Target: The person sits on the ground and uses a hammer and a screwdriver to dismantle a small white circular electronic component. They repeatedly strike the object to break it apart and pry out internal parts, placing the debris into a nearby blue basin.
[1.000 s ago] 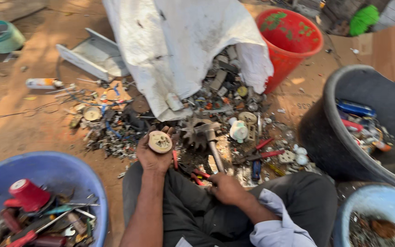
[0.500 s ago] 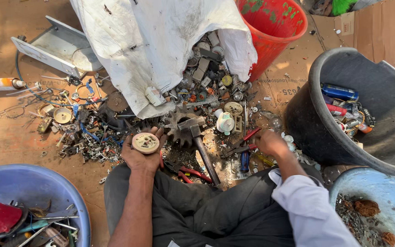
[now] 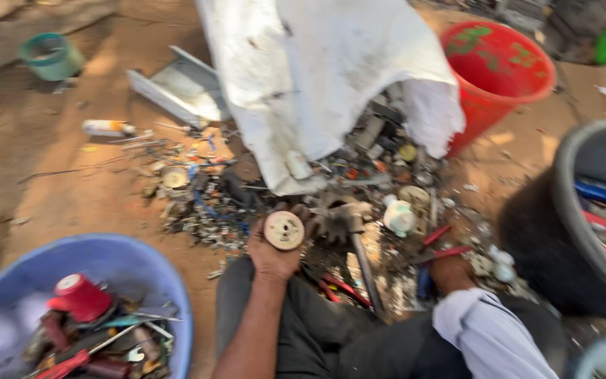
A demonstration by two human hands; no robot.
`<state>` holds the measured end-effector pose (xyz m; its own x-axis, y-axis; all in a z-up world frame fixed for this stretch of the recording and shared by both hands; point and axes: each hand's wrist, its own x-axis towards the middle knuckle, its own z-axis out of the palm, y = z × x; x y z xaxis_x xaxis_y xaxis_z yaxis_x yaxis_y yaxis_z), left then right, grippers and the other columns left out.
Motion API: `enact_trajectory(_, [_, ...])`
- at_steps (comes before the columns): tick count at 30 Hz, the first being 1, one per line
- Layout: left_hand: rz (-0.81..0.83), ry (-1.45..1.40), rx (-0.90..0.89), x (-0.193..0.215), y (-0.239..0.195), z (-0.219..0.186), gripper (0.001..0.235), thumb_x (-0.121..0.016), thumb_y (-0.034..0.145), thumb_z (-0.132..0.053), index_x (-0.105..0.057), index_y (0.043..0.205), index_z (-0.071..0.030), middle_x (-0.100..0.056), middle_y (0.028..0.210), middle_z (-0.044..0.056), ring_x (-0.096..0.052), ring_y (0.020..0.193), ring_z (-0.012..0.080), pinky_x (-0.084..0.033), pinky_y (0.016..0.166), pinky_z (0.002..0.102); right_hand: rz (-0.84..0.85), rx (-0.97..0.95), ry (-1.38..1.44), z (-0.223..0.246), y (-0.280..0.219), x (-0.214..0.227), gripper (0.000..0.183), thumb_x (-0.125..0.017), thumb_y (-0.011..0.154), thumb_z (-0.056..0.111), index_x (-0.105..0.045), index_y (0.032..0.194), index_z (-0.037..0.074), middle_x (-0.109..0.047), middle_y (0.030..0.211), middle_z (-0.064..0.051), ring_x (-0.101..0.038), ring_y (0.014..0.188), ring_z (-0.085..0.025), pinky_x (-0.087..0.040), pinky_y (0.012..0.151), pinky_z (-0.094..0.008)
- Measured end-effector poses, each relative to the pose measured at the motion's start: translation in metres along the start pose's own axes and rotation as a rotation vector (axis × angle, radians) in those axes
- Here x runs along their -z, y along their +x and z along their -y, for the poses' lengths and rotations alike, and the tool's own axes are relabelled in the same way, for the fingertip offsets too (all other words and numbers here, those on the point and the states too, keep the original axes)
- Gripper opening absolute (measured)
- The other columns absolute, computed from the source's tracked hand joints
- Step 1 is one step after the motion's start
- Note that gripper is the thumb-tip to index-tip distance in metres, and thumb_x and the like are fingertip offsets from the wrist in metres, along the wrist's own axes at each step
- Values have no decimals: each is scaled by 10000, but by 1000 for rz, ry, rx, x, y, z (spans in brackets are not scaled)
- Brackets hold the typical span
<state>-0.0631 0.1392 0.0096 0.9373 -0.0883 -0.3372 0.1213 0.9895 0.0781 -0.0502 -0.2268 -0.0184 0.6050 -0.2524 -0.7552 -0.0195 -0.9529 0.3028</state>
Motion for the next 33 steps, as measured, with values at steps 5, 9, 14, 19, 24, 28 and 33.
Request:
enact_trajectory(5, [113, -20, 31, -1, 1, -5, 494, -471, 947, -437, -690, 1176, -58, -709, 1188, 206, -659, 1141, 426, -493, 986, 698, -68, 20, 23, -17, 1, -17, 338, -539, 1018, 269, -648, 1260, 61, -718, 1156, -175, -744, 1059, -324, -601, 909, -454])
enact_trajectory(9, [121, 29, 45, 7, 13, 2, 436, -466, 951, -387, -672, 1163, -67, -726, 1142, 194, -678, 1133, 434, -548, 899, 658, -313, 186, 149, -24, -19, -12, 344, -505, 1034, 295, -643, 1248, 65, -747, 1102, -170, -771, 1014, -309, -618, 884, -434])
enact_trajectory(14, [152, 64, 146, 4, 18, 13, 538, -404, 1071, -505, -637, 1298, -77, -704, 1190, 200, -675, 1084, 409, -590, 784, 564, -572, 691, 767, 24, -79, -11, 492, -519, 1071, 265, -436, 1479, 3, -647, 1121, -296, -664, 969, -352, -561, 732, -501])
enact_trajectory(19, [170, 27, 301, -12, 6, 20, 738, -367, 998, -668, -616, 1272, -30, -670, 1207, 262, -694, 1100, 462, -582, 779, 566, -14, 599, 1216, 91, -135, -15, 522, -578, 1010, 339, -558, 1497, 153, -516, 755, -29, -480, 595, -125, -429, 510, -289])
enact_trajectory(24, [-19, 70, 307, -11, 4, 43, 603, -373, 1036, -506, -592, 1208, 29, -673, 1154, 292, -653, 1123, 509, -558, 962, 676, -13, 779, 1301, 105, -149, -4, 477, -597, 1003, 312, -606, 1440, 121, -597, 718, 43, -534, 589, -44, -452, 510, -234])
enact_trajectory(28, [91, 75, 408, 3, 8, 57, 626, -348, 1017, -433, -617, 1229, 91, -696, 1127, 298, -667, 1067, 522, -562, 948, 654, 6, 768, 1350, 103, -141, -7, 467, -585, 1007, 305, -612, 1438, 129, -593, 691, 23, -501, 564, -48, -410, 492, -240])
enact_trajectory(33, [182, 95, 426, 9, 10, 60, 612, -358, 1048, -420, -625, 1227, 101, -699, 1137, 310, -683, 1040, 521, -559, 918, 658, 107, 816, 1438, 96, -135, -8, 465, -549, 1035, 315, -629, 1437, 95, -642, 720, 6, -462, 515, -50, -387, 463, -226])
